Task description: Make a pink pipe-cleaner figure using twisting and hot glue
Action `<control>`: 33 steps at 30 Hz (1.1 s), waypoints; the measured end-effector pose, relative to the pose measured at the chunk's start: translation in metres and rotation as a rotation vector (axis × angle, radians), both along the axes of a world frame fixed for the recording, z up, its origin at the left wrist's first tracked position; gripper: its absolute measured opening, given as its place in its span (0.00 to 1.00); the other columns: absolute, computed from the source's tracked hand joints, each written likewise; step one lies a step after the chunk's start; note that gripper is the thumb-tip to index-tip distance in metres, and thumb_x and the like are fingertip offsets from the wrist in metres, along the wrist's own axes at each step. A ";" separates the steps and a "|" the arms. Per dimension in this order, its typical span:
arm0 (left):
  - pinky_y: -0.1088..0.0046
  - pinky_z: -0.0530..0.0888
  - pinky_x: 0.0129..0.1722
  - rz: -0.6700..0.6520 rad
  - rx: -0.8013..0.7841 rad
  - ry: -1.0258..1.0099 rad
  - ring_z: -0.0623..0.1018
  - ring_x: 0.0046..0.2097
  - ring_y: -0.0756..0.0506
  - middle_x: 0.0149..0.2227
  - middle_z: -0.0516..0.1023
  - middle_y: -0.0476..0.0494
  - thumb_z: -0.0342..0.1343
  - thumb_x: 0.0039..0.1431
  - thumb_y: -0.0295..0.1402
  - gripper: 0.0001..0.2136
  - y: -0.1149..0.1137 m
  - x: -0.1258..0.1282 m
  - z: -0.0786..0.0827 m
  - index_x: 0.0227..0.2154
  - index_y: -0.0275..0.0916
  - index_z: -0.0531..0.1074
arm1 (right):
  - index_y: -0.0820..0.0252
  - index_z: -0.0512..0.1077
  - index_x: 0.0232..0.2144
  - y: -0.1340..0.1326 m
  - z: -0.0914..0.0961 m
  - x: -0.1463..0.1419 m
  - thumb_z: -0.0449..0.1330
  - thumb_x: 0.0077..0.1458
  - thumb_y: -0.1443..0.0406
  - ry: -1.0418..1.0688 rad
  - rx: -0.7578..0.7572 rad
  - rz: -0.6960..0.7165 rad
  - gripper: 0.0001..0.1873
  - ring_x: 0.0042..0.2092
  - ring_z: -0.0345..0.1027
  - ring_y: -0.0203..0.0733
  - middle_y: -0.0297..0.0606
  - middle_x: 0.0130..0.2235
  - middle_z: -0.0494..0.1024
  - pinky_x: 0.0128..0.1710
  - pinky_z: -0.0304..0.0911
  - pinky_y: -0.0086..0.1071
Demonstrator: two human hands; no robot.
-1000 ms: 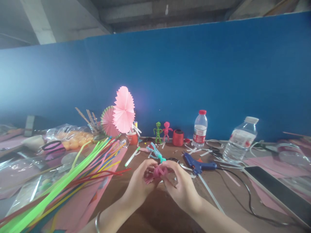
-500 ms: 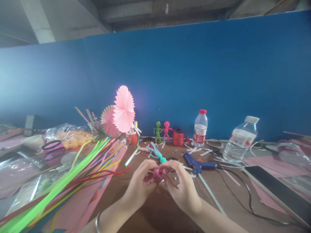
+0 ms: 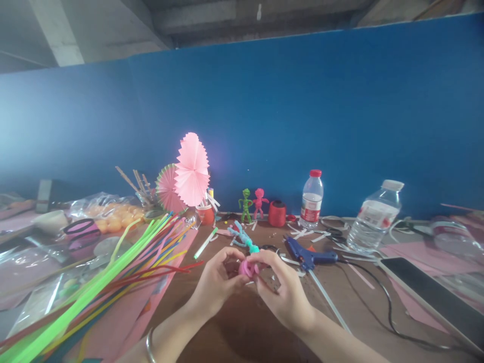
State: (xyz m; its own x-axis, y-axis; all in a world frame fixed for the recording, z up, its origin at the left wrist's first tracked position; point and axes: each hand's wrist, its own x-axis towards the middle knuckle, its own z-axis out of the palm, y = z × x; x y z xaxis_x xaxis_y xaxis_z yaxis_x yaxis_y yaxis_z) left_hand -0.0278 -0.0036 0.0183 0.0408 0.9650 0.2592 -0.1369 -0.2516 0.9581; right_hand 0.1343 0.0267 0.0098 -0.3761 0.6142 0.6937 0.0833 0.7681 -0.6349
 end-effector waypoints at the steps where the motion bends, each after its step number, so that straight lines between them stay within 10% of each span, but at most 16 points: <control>1: 0.76 0.72 0.33 -0.010 -0.021 -0.019 0.73 0.33 0.50 0.30 0.74 0.49 0.64 0.44 0.24 0.11 0.000 -0.001 0.001 0.32 0.37 0.70 | 0.56 0.66 0.43 0.001 0.000 0.001 0.55 0.51 0.74 0.000 -0.029 0.010 0.17 0.38 0.69 0.39 0.37 0.38 0.75 0.42 0.64 0.33; 33: 0.75 0.71 0.37 -0.160 -0.164 -0.295 0.75 0.34 0.51 0.32 0.76 0.47 0.62 0.49 0.24 0.11 0.000 0.001 0.000 0.37 0.37 0.71 | 0.48 0.77 0.34 0.005 -0.004 -0.003 0.56 0.53 0.74 0.086 -0.206 0.142 0.17 0.40 0.66 0.38 0.36 0.38 0.64 0.37 0.67 0.29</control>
